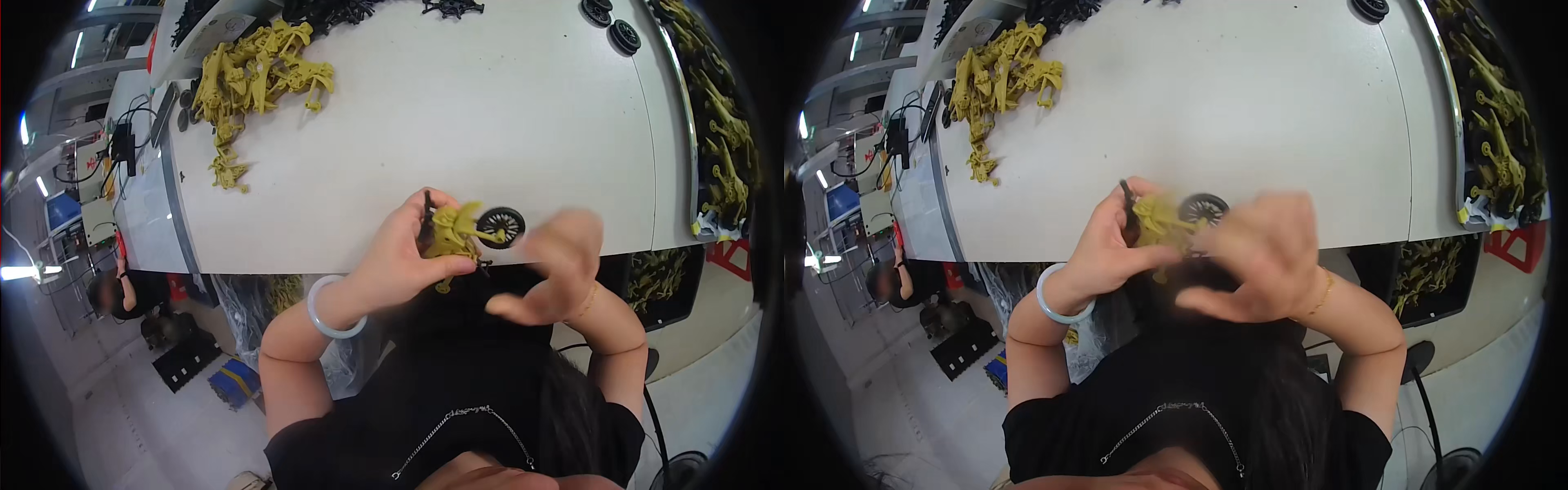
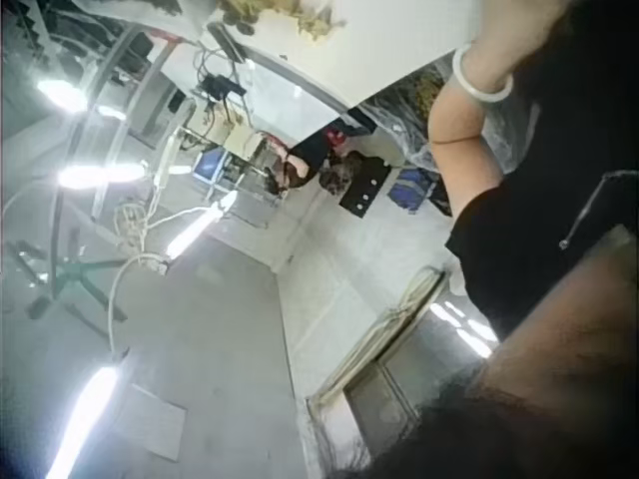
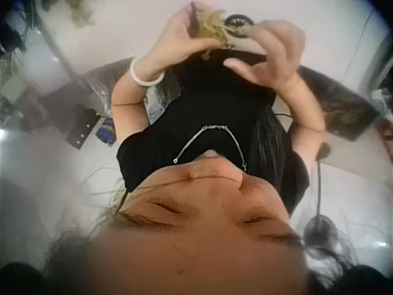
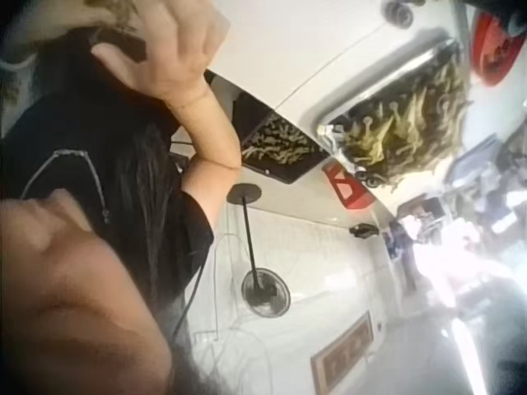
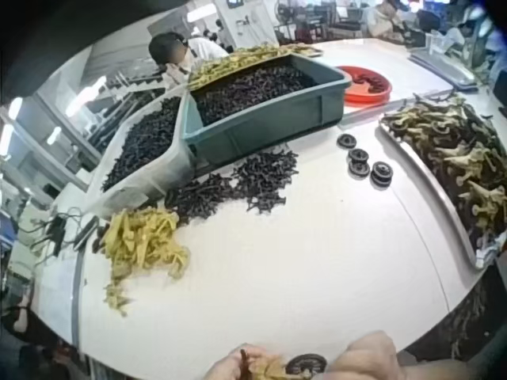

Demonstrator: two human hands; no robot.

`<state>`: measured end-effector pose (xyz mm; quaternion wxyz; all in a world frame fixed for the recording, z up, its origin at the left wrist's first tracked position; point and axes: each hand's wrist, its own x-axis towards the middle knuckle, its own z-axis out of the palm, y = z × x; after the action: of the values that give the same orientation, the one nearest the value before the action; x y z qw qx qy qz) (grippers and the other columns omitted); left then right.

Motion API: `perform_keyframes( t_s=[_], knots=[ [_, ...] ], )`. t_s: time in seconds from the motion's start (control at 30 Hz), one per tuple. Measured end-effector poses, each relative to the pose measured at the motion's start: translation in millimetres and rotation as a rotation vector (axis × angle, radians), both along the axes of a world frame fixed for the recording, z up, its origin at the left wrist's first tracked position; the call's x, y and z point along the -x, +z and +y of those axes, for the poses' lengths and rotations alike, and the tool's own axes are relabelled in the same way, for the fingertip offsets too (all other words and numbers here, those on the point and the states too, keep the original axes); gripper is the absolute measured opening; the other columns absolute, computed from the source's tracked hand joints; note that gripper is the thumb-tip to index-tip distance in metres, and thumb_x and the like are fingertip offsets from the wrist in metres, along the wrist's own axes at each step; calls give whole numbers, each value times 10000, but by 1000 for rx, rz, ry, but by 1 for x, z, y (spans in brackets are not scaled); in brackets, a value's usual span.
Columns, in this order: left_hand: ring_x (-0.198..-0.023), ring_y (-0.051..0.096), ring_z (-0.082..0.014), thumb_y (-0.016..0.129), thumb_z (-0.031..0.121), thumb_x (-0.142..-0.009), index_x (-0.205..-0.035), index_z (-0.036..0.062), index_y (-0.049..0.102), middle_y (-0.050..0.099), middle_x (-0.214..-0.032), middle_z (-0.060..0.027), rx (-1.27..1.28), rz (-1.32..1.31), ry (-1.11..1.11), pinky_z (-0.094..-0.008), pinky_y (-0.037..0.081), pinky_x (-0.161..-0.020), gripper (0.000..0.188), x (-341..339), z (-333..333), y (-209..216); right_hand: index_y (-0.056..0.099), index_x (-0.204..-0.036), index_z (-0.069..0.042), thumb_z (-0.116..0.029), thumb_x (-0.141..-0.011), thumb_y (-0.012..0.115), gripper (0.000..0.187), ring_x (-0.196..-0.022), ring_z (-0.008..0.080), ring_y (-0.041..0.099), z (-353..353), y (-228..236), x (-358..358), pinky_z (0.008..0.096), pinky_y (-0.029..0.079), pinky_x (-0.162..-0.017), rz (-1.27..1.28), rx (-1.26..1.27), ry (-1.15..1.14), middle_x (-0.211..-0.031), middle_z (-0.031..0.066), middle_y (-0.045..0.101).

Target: Manually assembling small toy motorcycle parts, attaching wheels and handlebars to yellow motorcycle bodies.

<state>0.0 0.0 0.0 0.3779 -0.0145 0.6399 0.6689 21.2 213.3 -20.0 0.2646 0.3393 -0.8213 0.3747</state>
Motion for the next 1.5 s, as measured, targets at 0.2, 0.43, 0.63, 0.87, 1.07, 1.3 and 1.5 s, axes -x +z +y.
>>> perform_keyframes(
  t_s=[0.2,0.43,0.63,0.87,1.07,1.3,1.5],
  knots=[
    [-898,627,-173,784,120,-736,-1118,52,440,641,-994,-139,389,94,-180,-281,483,-776,518,7,8,22,655,-900,6,-146,-780,713,202,-745,200,608,5,12,33,297,475,-689,-1230,241,231,-823,107,647],
    [-769,629,-123,584,16,-885,-1222,9,569,681,-883,-126,-32,363,159,-259,498,-731,338,-7,-4,9,661,-910,17,-104,-785,701,179,-707,180,602,20,7,20,269,463,-654,-886,535,60,-792,91,659],
    [-805,656,-158,572,-5,-863,-1093,-21,645,696,-940,-137,202,568,91,-264,508,-735,241,-14,5,-4,670,-955,-14,-208,-824,706,237,-742,230,616,37,6,14,310,476,-670,-707,376,59,-829,91,666],
    [-1111,592,-294,594,287,-913,-1293,-32,489,608,-1204,-188,51,677,91,-366,412,-987,507,-22,31,-10,661,-963,0,-96,-835,675,161,-784,169,631,90,47,15,287,496,-709,-898,399,-41,-875,82,663],
    [-1065,603,-280,622,134,-828,-1174,-20,580,626,-1158,-173,42,720,-42,-357,445,-943,381,-12,29,-15,677,-953,17,-277,-928,595,306,-740,73,542,264,85,61,220,449,-696,-419,660,-786,-807,1,614],
    [-1006,627,-270,640,11,-767,-1054,-13,650,661,-1070,-158,125,713,-49,-341,473,-900,288,-12,31,-9,721,-850,-7,-422,-853,630,425,-888,281,598,325,77,128,369,463,-822,-347,-36,-1141,-917,155,626],
    [-995,631,-264,639,3,-764,-1041,-11,655,666,-1053,-151,141,712,-34,-334,474,-895,277,-12,30,-15,727,-837,-60,-426,-838,638,376,-941,274,586,316,91,132,389,450,-843,-350,-226,-1232,-934,120,636]
  ],
)
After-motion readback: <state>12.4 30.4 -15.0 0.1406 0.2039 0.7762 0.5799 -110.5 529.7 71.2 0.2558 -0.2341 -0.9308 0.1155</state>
